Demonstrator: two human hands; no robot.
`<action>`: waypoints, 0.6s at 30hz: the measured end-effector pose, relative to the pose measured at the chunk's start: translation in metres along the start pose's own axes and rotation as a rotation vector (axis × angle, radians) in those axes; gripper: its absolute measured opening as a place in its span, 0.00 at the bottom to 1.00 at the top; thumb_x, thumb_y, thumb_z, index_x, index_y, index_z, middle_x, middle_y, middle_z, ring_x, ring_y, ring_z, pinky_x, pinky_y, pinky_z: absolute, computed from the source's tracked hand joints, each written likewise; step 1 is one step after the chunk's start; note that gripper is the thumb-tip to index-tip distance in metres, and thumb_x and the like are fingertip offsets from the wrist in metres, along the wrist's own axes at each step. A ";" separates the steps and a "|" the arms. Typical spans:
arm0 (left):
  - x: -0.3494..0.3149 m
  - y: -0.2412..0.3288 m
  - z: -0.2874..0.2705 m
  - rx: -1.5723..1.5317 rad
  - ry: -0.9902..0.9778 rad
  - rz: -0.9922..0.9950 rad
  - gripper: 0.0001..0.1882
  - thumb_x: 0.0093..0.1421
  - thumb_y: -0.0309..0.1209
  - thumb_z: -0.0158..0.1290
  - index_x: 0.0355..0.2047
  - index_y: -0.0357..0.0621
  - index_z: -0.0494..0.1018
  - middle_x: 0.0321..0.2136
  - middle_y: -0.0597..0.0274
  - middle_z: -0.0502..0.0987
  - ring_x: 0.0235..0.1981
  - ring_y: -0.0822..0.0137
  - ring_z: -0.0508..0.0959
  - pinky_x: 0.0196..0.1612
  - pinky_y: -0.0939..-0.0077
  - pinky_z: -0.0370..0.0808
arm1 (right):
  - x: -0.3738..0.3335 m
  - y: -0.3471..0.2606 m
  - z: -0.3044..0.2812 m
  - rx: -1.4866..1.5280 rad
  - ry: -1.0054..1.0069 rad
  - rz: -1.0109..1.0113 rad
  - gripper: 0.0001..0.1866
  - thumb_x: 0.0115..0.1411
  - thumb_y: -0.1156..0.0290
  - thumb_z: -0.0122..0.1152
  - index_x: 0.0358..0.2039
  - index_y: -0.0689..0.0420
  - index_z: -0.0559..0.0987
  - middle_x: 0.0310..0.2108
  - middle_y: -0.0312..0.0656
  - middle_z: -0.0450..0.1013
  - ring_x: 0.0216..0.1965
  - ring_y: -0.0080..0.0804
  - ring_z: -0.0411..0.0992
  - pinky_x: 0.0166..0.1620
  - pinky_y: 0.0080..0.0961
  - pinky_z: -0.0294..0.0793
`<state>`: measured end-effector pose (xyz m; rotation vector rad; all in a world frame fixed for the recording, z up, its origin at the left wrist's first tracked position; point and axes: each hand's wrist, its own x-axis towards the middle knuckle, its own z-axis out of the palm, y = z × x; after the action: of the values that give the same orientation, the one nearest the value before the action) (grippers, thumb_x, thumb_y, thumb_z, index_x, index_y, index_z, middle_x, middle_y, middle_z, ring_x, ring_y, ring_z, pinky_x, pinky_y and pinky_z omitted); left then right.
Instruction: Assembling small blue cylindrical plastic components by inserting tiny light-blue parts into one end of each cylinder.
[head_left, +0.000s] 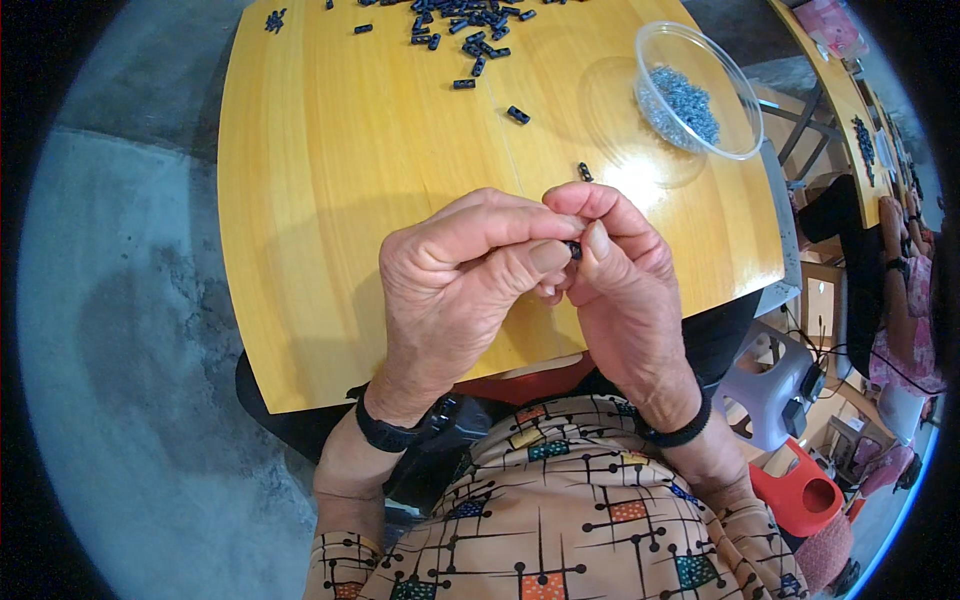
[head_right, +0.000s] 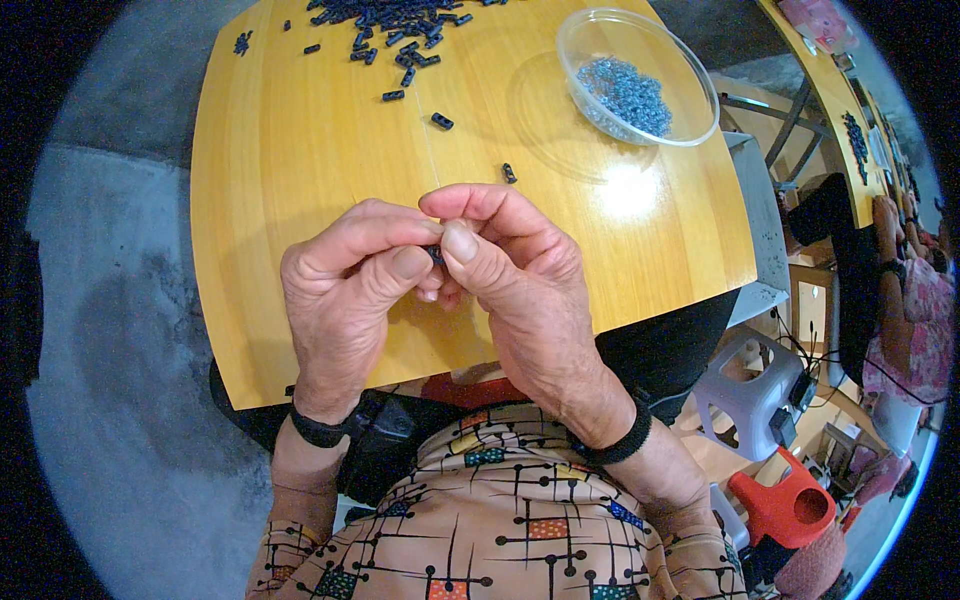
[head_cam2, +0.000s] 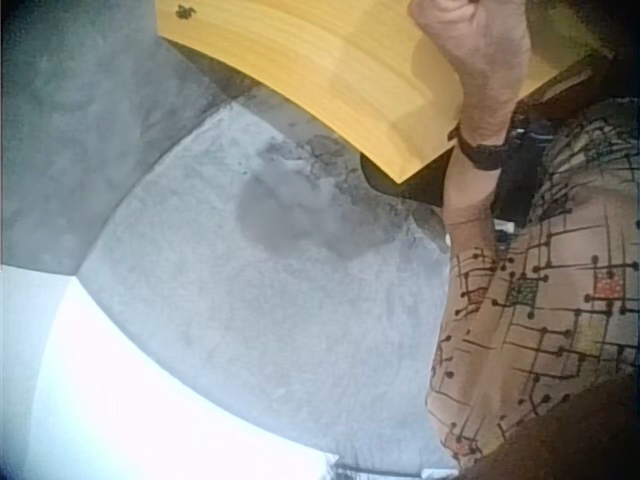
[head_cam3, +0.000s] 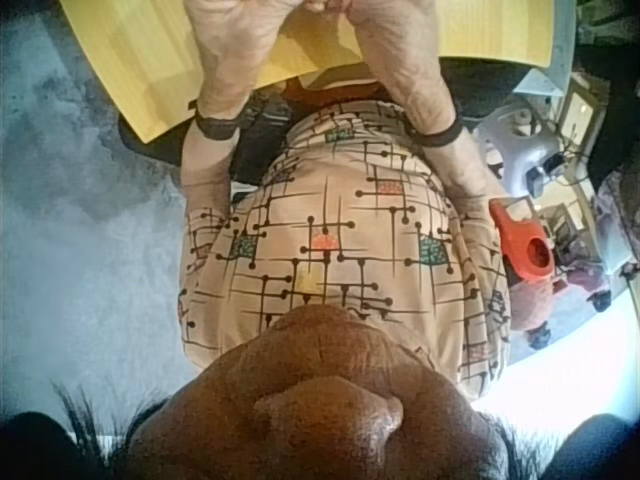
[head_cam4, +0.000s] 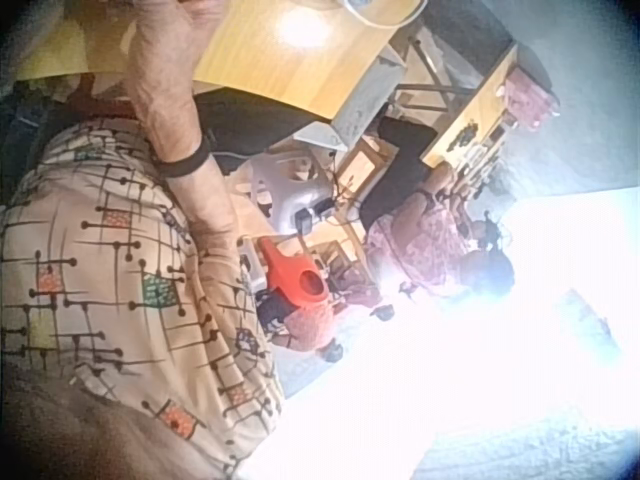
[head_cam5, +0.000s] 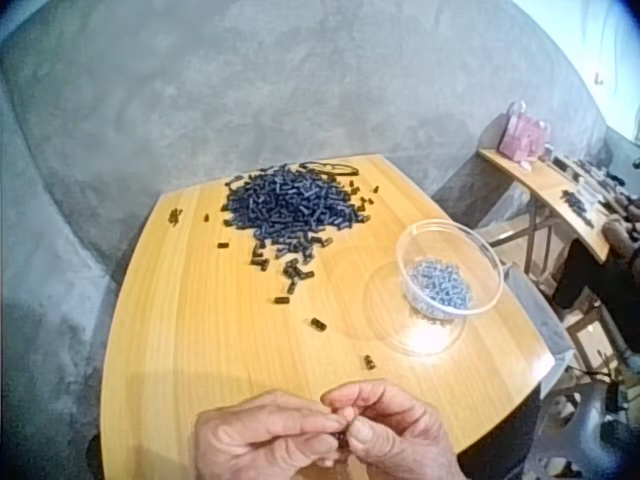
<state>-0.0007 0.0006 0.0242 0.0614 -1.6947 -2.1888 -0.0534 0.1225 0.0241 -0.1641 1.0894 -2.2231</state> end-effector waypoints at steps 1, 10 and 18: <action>0.000 -0.001 0.001 0.001 0.001 0.001 0.06 0.51 0.22 0.54 0.31 0.34 0.74 0.28 0.57 0.74 0.23 0.73 0.73 0.26 0.83 0.71 | 0.000 0.002 0.000 0.067 -0.015 -0.006 0.16 0.55 0.67 0.58 0.42 0.62 0.71 0.28 0.35 0.71 0.26 0.20 0.67 0.29 0.15 0.66; 0.001 -0.005 0.001 -0.115 0.026 -0.058 0.08 0.54 0.26 0.53 0.34 0.34 0.73 0.27 0.59 0.73 0.24 0.72 0.72 0.24 0.81 0.72 | 0.003 0.008 0.006 0.129 0.002 -0.036 0.15 0.57 0.68 0.56 0.42 0.61 0.70 0.27 0.33 0.70 0.24 0.16 0.66 0.27 0.13 0.65; 0.006 0.004 -0.006 -0.268 0.081 -0.239 0.10 0.57 0.28 0.50 0.38 0.35 0.71 0.28 0.61 0.74 0.25 0.74 0.71 0.30 0.83 0.69 | 0.017 -0.029 -0.032 -0.865 0.174 -0.379 0.10 0.54 0.74 0.56 0.38 0.61 0.74 0.27 0.33 0.68 0.22 0.20 0.66 0.26 0.16 0.67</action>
<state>-0.0033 -0.0078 0.0273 0.2907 -1.3985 -2.5319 -0.0930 0.1463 0.0224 -0.5867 2.2143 -1.9327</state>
